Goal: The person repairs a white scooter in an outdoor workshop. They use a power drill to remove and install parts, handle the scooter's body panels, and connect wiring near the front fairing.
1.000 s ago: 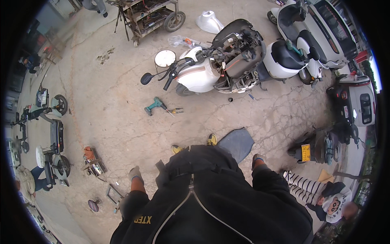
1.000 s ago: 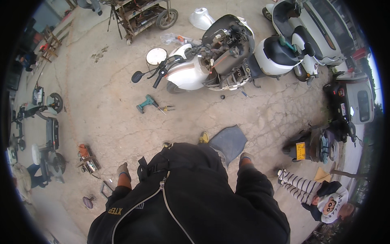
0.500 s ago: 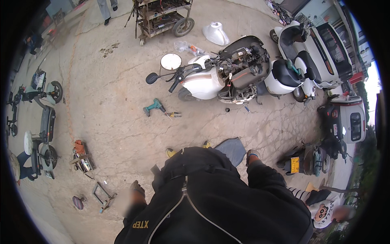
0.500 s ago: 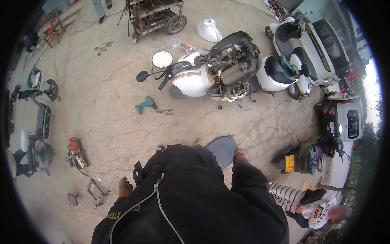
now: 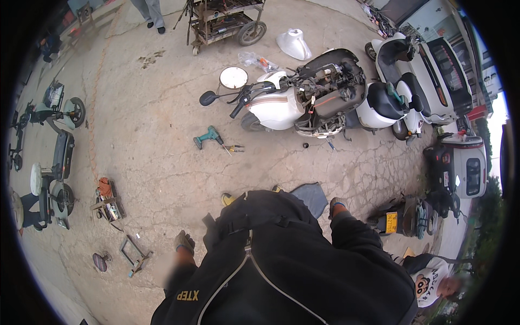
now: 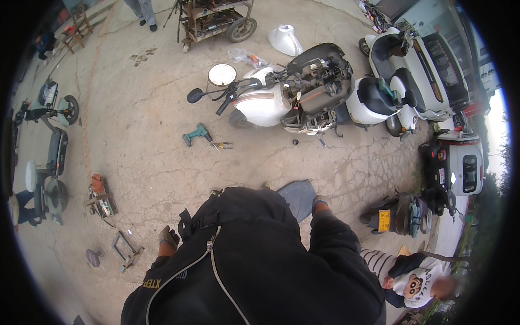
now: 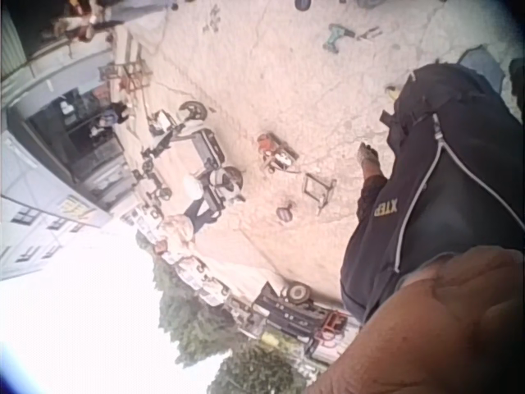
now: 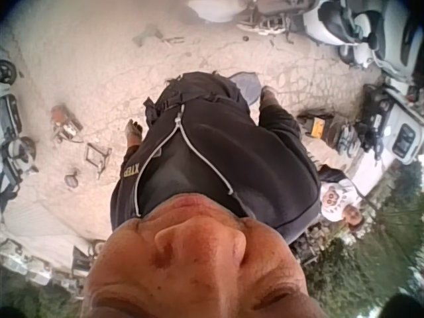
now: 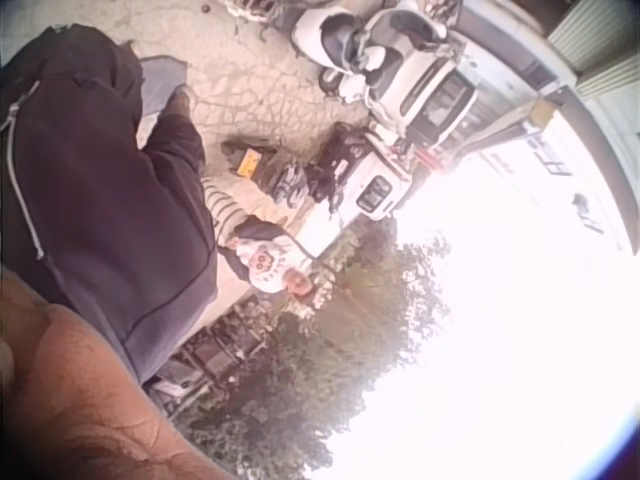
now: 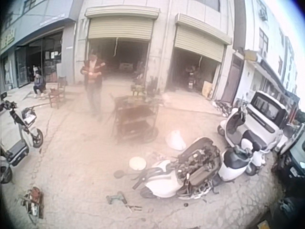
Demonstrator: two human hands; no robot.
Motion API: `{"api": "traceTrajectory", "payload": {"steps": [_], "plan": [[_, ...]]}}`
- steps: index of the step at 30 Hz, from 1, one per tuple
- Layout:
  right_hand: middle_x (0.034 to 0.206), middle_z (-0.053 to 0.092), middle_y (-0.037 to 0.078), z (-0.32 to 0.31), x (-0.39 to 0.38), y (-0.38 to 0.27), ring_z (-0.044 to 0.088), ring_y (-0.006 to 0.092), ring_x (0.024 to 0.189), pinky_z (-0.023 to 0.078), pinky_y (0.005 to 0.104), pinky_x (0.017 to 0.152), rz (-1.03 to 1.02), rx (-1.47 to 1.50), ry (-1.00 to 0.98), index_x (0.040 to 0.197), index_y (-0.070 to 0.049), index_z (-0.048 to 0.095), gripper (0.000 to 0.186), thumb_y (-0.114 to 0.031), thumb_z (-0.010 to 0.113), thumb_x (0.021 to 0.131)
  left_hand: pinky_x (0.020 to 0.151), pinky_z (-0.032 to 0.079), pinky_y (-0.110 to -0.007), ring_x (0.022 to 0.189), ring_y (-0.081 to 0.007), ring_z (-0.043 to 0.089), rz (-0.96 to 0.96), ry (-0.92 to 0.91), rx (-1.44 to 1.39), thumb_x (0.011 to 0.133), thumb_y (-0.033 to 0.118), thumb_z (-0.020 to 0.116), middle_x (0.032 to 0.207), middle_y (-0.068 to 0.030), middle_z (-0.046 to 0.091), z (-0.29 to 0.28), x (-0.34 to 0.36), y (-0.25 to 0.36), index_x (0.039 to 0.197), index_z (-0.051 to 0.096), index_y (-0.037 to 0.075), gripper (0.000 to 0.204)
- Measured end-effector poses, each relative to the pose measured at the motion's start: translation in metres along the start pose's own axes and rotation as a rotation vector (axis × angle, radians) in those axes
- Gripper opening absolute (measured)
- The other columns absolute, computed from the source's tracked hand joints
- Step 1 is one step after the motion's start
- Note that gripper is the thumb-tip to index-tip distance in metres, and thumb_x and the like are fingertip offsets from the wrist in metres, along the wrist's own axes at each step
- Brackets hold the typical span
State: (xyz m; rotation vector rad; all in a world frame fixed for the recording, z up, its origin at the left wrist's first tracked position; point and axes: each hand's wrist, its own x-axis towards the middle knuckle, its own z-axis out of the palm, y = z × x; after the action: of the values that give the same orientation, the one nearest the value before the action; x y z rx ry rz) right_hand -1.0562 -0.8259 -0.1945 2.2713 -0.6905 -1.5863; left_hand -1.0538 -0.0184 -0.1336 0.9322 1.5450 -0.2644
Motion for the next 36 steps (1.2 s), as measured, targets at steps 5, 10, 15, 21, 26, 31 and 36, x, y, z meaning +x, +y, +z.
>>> {"api": "traceTrajectory", "payload": {"steps": [5,10,15,21,26,31,36], "plan": [[0.135,0.074,0.010,-0.005,-0.052,0.007,0.069,0.0293,0.128,0.058,0.0447,0.103,0.045,0.031,-0.005,0.123,-0.018,0.080,0.043,-0.031,0.085,0.083,0.042,0.038,-0.027,0.050,-0.0151,0.047,0.021,-0.033,-0.034,0.103,0.030,0.067,0.074,-0.0015,0.059,0.015,-0.004,0.016,0.105,0.065,0.014,0.016],[0.134,0.074,0.010,-0.013,-0.087,0.009,0.069,0.0285,0.127,0.058,0.0443,0.101,0.096,0.060,0.030,0.124,-0.018,0.080,0.042,-0.029,0.083,0.084,0.051,0.045,-0.037,0.055,-0.0214,0.053,-0.019,-0.172,-0.031,0.105,0.046,0.064,0.068,-0.0036,0.065,0.021,0.000,0.023,0.086,0.068,0.012,0.039],[0.133,0.075,0.010,-0.037,-0.132,0.007,0.070,0.0278,0.127,0.059,0.0439,0.100,0.153,0.097,0.101,0.125,-0.017,0.079,0.040,-0.027,0.082,0.086,0.043,0.039,-0.035,0.045,-0.0175,0.043,-0.032,-0.199,0.021,0.109,0.056,0.053,0.059,-0.0010,0.052,0.030,-0.021,0.027,0.085,0.068,0.006,0.057],[0.129,0.076,0.011,-0.079,-0.186,0.005,0.072,0.0288,0.123,0.060,0.0428,0.096,0.105,-0.017,0.134,0.121,-0.017,0.080,0.039,-0.029,0.082,0.083,0.054,0.052,-0.037,0.058,-0.0273,0.060,-0.050,-0.138,0.122,0.107,0.063,0.051,0.085,-0.0180,0.071,0.029,-0.024,0.028,0.115,0.066,-0.006,0.072],[0.126,0.077,0.013,-0.079,-0.175,0.001,0.072,0.0312,0.121,0.061,0.0435,0.095,0.191,0.025,0.234,0.115,-0.017,0.081,0.047,-0.034,0.088,0.073,0.054,0.051,-0.036,0.060,-0.0266,0.062,-0.044,-0.163,0.068,0.106,0.058,0.058,0.086,-0.0196,0.071,0.015,-0.001,0.012,0.112,0.066,-0.007,0.066],[0.128,0.077,0.006,-0.062,-0.148,-0.002,0.075,0.0287,0.118,0.062,0.0477,0.090,0.235,-0.055,0.319,0.121,-0.020,0.081,0.027,-0.029,0.070,0.098,0.040,0.038,-0.033,0.043,-0.0153,0.047,-0.012,-0.086,0.145,0.106,0.051,0.061,0.061,-0.0049,0.056,-0.002,0.015,0.005,0.088,0.072,0.001,0.054],[0.129,0.077,0.006,-0.070,-0.152,-0.006,0.074,0.0289,0.118,0.061,0.0484,0.090,0.191,-0.086,0.201,0.122,-0.020,0.081,0.028,-0.029,0.070,0.098,0.048,0.041,-0.033,0.052,-0.0152,0.046,-0.060,0.043,0.113,0.103,0.036,0.067,0.072,0.0004,0.058,-0.013,0.028,0.004,0.088,0.064,0.017,0.024]]}}
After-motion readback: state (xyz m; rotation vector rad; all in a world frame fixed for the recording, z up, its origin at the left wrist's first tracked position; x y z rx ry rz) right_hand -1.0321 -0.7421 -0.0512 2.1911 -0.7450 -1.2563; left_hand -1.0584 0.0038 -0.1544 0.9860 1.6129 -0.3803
